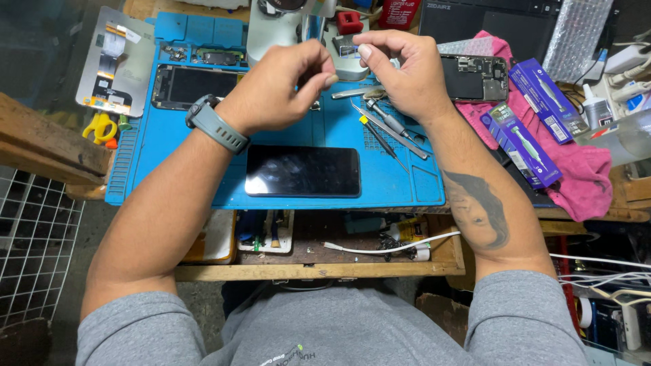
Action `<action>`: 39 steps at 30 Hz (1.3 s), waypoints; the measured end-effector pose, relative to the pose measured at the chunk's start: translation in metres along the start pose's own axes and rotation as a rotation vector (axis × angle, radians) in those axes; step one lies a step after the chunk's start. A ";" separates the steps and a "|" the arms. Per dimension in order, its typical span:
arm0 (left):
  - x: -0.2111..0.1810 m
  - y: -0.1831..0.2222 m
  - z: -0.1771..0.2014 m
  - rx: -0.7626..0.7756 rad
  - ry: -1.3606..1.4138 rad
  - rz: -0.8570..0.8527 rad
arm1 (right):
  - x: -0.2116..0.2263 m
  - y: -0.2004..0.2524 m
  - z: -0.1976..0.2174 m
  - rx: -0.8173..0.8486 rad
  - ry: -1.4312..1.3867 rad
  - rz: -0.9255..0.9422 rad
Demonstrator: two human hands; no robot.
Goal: The person manipulates the internal components of a disassembled mobile phone, fits a rear housing cover onto the chassis, and powers on the device to interact with the touch screen.
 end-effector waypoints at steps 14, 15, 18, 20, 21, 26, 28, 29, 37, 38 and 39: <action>0.016 0.000 0.015 -0.274 0.107 -0.052 | 0.028 0.007 -0.008 0.014 0.109 0.168; 0.015 0.000 0.015 -0.268 0.103 -0.061 | 0.029 0.007 -0.008 0.011 0.109 0.179; 0.015 0.000 0.013 -0.245 0.107 -0.072 | 0.033 0.008 -0.008 -0.013 0.148 0.197; 0.016 0.000 0.011 -0.228 0.123 -0.060 | 0.037 0.008 -0.008 -0.028 0.213 0.230; 0.018 0.000 0.010 -0.225 0.142 -0.044 | 0.041 0.009 -0.009 -0.036 0.258 0.259; 0.021 0.000 0.010 -0.226 0.191 -0.062 | 0.055 0.014 -0.013 -0.042 0.389 0.409; 0.023 0.000 0.009 -0.217 0.215 -0.041 | 0.057 0.014 -0.015 -0.028 0.381 0.436; 0.024 0.000 0.008 -0.214 0.226 -0.031 | 0.056 0.014 -0.015 -0.030 0.375 0.414; 0.027 -0.001 0.003 -0.210 0.309 0.003 | 0.055 0.014 -0.016 -0.025 0.320 0.351; 0.027 -0.001 0.003 -0.213 0.302 -0.004 | 0.055 0.014 -0.016 -0.025 0.314 0.349; 0.028 -0.001 0.003 -0.216 0.294 0.000 | 0.054 0.014 -0.017 -0.023 0.309 0.348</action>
Point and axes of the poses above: each hand's wrist, its own y-axis away from the middle knuckle, its own z-axis out of the back of the hand, x = y × z, the point moved 6 cm from there along -y, towards the middle knuckle, and after that the axes turned 1 degree about -x, right-handed, at the moved point
